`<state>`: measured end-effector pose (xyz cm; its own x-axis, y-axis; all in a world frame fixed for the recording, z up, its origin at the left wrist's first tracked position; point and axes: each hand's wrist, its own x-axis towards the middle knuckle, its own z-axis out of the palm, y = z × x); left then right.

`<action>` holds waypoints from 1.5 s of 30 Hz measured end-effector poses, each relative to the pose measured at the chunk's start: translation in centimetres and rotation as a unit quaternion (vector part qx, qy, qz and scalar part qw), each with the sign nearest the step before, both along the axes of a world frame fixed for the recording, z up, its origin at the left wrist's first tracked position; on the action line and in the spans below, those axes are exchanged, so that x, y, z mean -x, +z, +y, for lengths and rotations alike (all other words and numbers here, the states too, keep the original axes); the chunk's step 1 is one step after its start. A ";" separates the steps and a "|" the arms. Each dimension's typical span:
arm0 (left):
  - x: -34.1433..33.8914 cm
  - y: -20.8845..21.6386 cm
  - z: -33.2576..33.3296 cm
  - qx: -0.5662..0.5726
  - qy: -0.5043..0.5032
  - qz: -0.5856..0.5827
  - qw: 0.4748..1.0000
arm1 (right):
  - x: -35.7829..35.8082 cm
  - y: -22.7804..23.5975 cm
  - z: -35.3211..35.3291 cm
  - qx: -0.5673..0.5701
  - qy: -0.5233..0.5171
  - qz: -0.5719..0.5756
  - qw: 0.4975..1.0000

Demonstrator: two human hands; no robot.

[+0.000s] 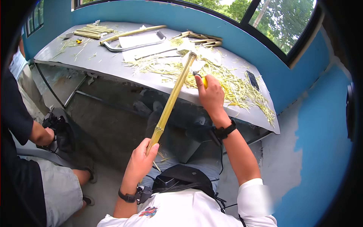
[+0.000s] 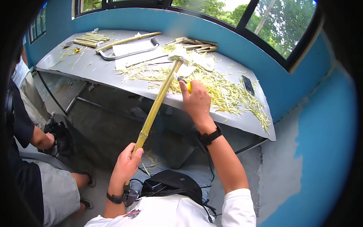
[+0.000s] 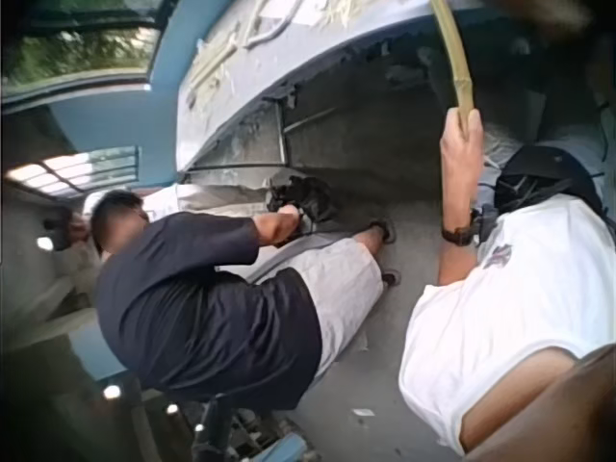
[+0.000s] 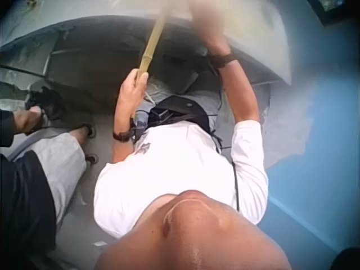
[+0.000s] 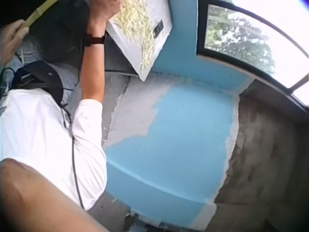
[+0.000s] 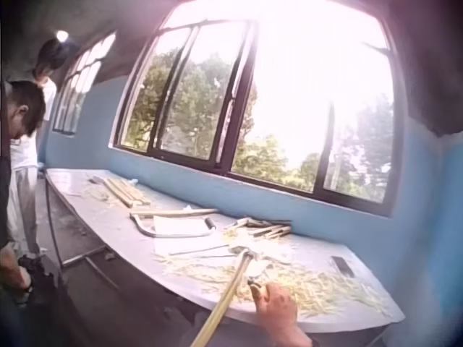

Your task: The recorder is peeling and then sanding a length of bamboo stick.

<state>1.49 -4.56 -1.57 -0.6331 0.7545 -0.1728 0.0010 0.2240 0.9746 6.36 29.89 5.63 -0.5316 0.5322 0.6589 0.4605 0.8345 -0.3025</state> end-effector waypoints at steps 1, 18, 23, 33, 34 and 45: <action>0.0 0.0 0.4 -0.013 0.009 0.023 1.000 | -0.2 0.1 0.1 0.014 0.014 0.011 1.000; 2.2 -1.2 2.9 -0.038 -0.008 -0.036 0.999 | -1.2 0.9 -1.5 0.028 0.149 -0.064 0.986; 2.0 -1.5 3.2 -0.029 -0.022 -0.059 0.998 | -1.1 0.6 -1.5 0.013 0.137 -0.048 0.989; 2.5 -1.9 4.0 -0.020 -0.004 0.016 1.000 | -1.4 1.2 -1.3 -0.001 0.180 -0.108 0.978; 2.7 -1.8 4.2 -0.014 -0.011 0.034 0.999 | -1.5 1.3 -1.4 -0.012 0.184 -0.106 0.977; 0.5 -0.2 6.0 0.019 0.077 0.207 0.975 | -1.5 1.2 -1.7 -0.052 0.156 -0.120 0.979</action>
<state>0.96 1.42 -1.74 -0.7596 0.6431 0.0970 0.3570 0.2877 0.8887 7.82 28.20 6.86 -0.8038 0.2550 0.5374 0.2248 0.9667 -0.1225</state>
